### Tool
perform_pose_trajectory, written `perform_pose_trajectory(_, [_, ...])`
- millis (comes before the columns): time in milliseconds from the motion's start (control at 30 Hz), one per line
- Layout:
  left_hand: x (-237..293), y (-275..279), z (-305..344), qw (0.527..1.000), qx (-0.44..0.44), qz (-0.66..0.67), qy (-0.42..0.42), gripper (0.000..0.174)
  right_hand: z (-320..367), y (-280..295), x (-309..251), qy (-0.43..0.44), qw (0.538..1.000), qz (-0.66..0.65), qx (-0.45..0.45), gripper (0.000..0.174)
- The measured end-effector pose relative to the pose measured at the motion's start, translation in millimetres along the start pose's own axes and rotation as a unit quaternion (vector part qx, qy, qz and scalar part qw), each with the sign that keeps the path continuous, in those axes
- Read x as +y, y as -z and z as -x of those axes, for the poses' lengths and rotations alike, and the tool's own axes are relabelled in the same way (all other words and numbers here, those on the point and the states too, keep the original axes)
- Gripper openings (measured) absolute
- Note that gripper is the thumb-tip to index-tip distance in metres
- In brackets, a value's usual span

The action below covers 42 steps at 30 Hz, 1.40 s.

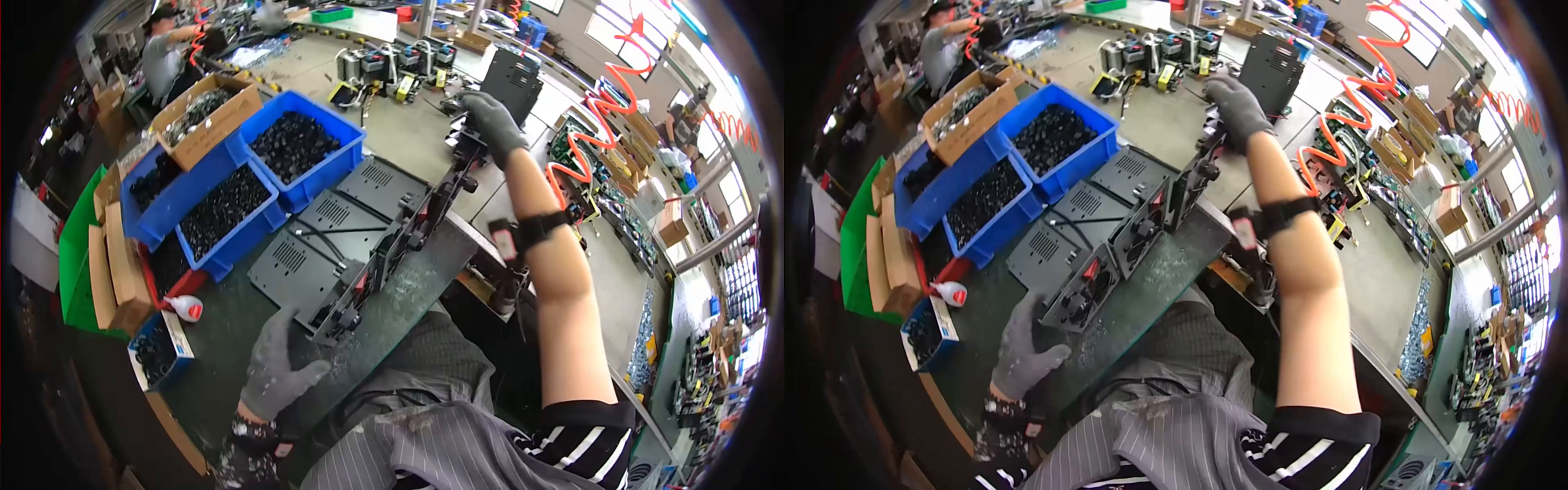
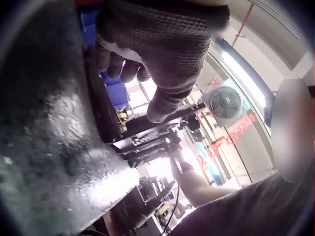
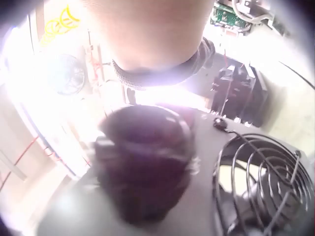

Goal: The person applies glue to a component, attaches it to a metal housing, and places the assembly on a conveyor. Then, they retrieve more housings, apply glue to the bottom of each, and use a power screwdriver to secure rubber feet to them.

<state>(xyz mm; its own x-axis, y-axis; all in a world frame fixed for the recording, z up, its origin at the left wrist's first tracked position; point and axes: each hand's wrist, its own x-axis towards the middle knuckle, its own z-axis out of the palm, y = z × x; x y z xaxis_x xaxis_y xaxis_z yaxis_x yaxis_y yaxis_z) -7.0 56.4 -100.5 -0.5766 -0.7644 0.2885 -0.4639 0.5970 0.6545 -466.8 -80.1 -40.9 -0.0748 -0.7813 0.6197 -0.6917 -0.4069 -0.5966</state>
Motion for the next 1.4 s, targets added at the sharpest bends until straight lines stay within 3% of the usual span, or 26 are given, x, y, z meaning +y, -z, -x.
perform_pose_trajectory(67, [12.4, -11.7, -13.5, 1.000, -0.004, 0.010, -0.018, 0.076, 8.6, -0.6, -57.1, -0.251, 0.952, -0.059, -0.164, 0.032])
perform_pose_trajectory(100, [16.8, -23.5, -18.6, 0.996, -0.017, 0.076, 0.040, 0.073, 18.1, -3.6, -73.1, -0.094, 0.981, 0.017, -0.171, 0.035])
perform_pose_trajectory(133, [16.3, -31.8, -20.4, 0.985, -0.031, 0.140, 0.097, 0.069, 23.1, -0.3, -102.8, -0.131, 0.956, 0.030, -0.260, 0.042])
perform_pose_trajectory(200, [0.9, -45.4, -19.9, 0.977, -0.051, 0.166, 0.122, 0.066, 31.8, -7.8, -129.0, 0.067, 0.932, -0.014, -0.355, 0.047])
perform_pose_trajectory(267, [-3.5, -45.3, -17.0, 0.971, -0.068, 0.185, 0.136, 0.062, 49.5, -23.3, -145.0, 0.201, 0.902, 0.203, -0.323, 0.052])
perform_pose_trajectory(333, [-1.9, -36.7, 0.5, 0.983, -0.081, 0.164, 0.030, 0.051, 56.2, -43.2, -131.0, 0.206, 0.883, 0.232, -0.352, 0.049])
perform_pose_trajectory(367, [-3.5, -37.1, 16.5, 0.936, -0.106, 0.301, 0.150, 0.047, 51.8, -43.9, -129.2, 0.170, 0.883, 0.185, -0.397, 0.049])
perform_pose_trajectory(400, [15.9, -13.2, 13.4, 0.977, -0.137, 0.158, 0.049, 0.051, 47.3, -42.6, -127.3, 0.135, 0.876, 0.137, -0.442, 0.048])
perform_pose_trajectory(467, [10.6, -2.1, 31.7, 0.967, -0.173, 0.187, 0.030, 0.044, 45.3, -45.0, -132.3, 0.160, 0.873, 0.097, -0.451, 0.037])
perform_pose_trajectory(567, [6.2, -11.5, 58.0, 0.971, -0.058, 0.231, 0.034, 0.050, 50.4, -46.0, -193.0, 0.173, 0.895, 0.070, -0.405, 0.027])
perform_pose_trajectory(700, [25.8, -13.0, 35.4, 0.991, -0.022, 0.118, 0.051, 0.056, 77.3, -71.0, -237.8, 0.186, 0.928, -0.082, -0.311, 0.027])
perform_pose_trajectory(733, [32.5, -20.8, 28.8, 0.912, 0.016, 0.381, 0.150, 0.052, 88.1, -78.5, -243.0, 0.180, 0.932, -0.126, -0.288, 0.027])
perform_pose_trajectory(767, [38.6, -27.2, 23.4, 0.754, 0.050, 0.611, 0.235, 0.050, 97.6, -81.0, -249.3, 0.136, 0.923, -0.145, -0.330, 0.032])
perform_pose_trajectory(800, [42.7, -28.7, 20.0, 0.530, 0.079, 0.789, 0.300, 0.051, 104.3, -79.7, -257.2, 0.086, 0.908, -0.133, -0.388, 0.040])
perform_pose_trajectory(833, [45.3, -22.3, 29.0, 0.589, 0.045, 0.749, 0.301, 0.056, 106.9, -76.2, -259.8, 0.070, 0.886, -0.166, -0.427, 0.044])
perform_pose_trajectory(867, [23.3, -28.7, 38.3, 0.592, 0.046, 0.748, 0.296, 0.056, 109.1, -73.4, -260.1, 0.053, 0.861, -0.198, -0.465, 0.048])
perform_pose_trajectory(900, [-7.6, -39.3, 42.0, 0.465, -0.034, 0.851, 0.244, 0.060, 115.1, -77.4, -248.0, 0.155, 0.868, -0.208, -0.424, 0.054])
perform_pose_trajectory(933, [-35.0, -51.5, 51.2, 0.320, -0.112, 0.923, 0.184, 0.065, 113.1, -70.5, -236.5, 0.134, 0.895, -0.212, -0.370, 0.055])
perform_pose_trajectory(967, [-30.7, -49.9, 52.6, 0.318, -0.107, 0.923, 0.188, 0.065, 108.9, -62.6, -227.5, 0.106, 0.917, -0.218, -0.316, 0.057])
perform_pose_trajectory(1000, [-20.4, -47.2, 50.5, 0.393, -0.087, 0.890, 0.213, 0.070, 108.5, -56.0, -215.7, 0.078, 0.957, -0.211, -0.184, 0.048])
perform_pose_trajectory(1033, [-7.9, -45.2, 44.3, 0.463, -0.069, 0.851, 0.238, 0.074, 108.4, -45.8, -203.1, -0.081, 0.955, -0.268, -0.095, 0.040])
perform_pose_trajectory(1067, [5.4, -43.4, 39.6, 0.525, -0.053, 0.807, 0.265, 0.079, 109.6, -41.4, -173.7, -0.110, 0.950, -0.292, 0.001, 0.036])
perform_pose_trajectory(1100, [20.5, -39.2, 34.3, 0.519, -0.010, 0.798, 0.306, 0.080, 112.1, -39.4, -175.7, -0.095, 0.925, -0.361, 0.067, 0.036])
perform_pose_trajectory(1200, [30.1, -34.0, 29.4, 0.489, -0.032, 0.825, 0.281, 0.058, 139.2, -45.5, -182.3, -0.113, 0.942, -0.310, -0.055, 0.041])
perform_pose_trajectory(1300, [21.4, -30.3, 27.2, 0.511, -0.004, 0.818, 0.266, 0.055, 136.9, -61.6, -209.0, 0.174, 0.940, -0.210, -0.205, 0.053])
perform_pose_trajectory(1400, [12.6, -38.2, 34.4, 0.538, 0.022, 0.788, 0.298, 0.062, 144.5, -85.5, -226.9, 0.166, 0.928, -0.242, -0.228, 0.046])
